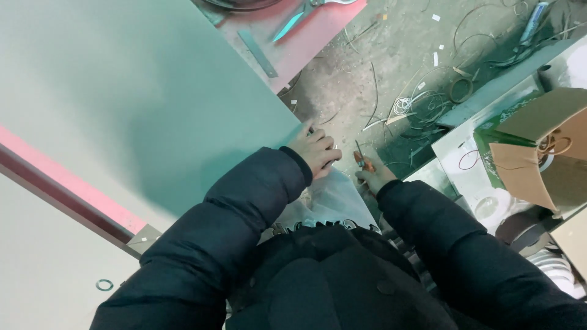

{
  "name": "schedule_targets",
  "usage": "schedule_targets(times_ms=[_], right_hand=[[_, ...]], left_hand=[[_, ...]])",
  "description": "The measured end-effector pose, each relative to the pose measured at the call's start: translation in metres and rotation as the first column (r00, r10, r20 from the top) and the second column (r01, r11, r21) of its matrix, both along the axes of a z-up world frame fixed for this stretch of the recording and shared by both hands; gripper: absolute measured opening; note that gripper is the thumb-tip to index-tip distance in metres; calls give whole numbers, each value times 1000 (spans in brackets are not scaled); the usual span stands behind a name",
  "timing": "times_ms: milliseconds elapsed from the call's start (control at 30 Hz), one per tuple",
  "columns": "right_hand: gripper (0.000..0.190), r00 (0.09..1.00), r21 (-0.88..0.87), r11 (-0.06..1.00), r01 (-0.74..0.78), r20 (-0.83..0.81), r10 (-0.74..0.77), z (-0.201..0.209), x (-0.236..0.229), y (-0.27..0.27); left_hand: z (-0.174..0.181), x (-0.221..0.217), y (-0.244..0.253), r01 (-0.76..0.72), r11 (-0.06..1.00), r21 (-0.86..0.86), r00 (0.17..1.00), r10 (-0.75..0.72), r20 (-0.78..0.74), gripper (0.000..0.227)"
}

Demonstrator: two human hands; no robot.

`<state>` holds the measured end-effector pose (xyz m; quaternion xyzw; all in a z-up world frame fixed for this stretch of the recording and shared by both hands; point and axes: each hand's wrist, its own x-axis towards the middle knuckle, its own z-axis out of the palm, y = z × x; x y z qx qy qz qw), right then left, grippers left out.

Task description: The person uses an orange handheld cutting tool to trim the edges of a large, light-colored sheet placed on a pink workbench. They guide the tool along the sheet's perimeter to remove excess material, pausing briefly to adjust the tool's blade before continuing the cutting process.

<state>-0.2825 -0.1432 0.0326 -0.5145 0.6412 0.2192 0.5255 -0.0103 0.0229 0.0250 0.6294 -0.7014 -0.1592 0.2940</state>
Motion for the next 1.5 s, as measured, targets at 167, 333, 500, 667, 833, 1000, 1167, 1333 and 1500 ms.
schedule_targets(times_ms=[167, 333, 500, 667, 833, 1000, 1167, 1333, 1500], right_hand=[[77, 1000, 83, 997, -9, 14, 8, 76, 48, 32], [83, 958, 130, 955, -268, -68, 279, 126, 87, 48], [84, 627, 116, 642, -758, -142, 766, 149, 105, 58], [81, 653, 110, 666, -738, -136, 745, 161, 122, 66], [79, 663, 139, 676, -724, -130, 737, 161, 131, 63], [80, 630, 137, 642, -754, -123, 767, 142, 119, 62], [78, 598, 165, 618, -768, -159, 786, 155, 130, 56], [77, 591, 173, 613, -771, -162, 790, 155, 133, 51], [77, 684, 153, 705, -693, -168, 709, 171, 150, 53]], left_hand=[[25, 24, 12, -17, 997, -71, 994, 25, 104, 53], [48, 33, 25, -132, 991, 18, 988, 130, 83, 84], [34, 34, 18, -119, 992, 47, 983, 111, 148, 81], [74, 46, 12, -65, 996, 63, 984, 54, 172, 63], [75, 52, 14, -5, 991, 131, 985, -18, 174, 55], [82, 50, 14, -5, 994, 110, 969, -22, 246, 56], [73, 46, 15, -4, 990, 141, 962, -35, 272, 57], [71, 44, 15, 3, 983, 184, 969, -49, 242, 64], [74, 46, 13, 21, 983, 183, 958, -72, 277, 62]])
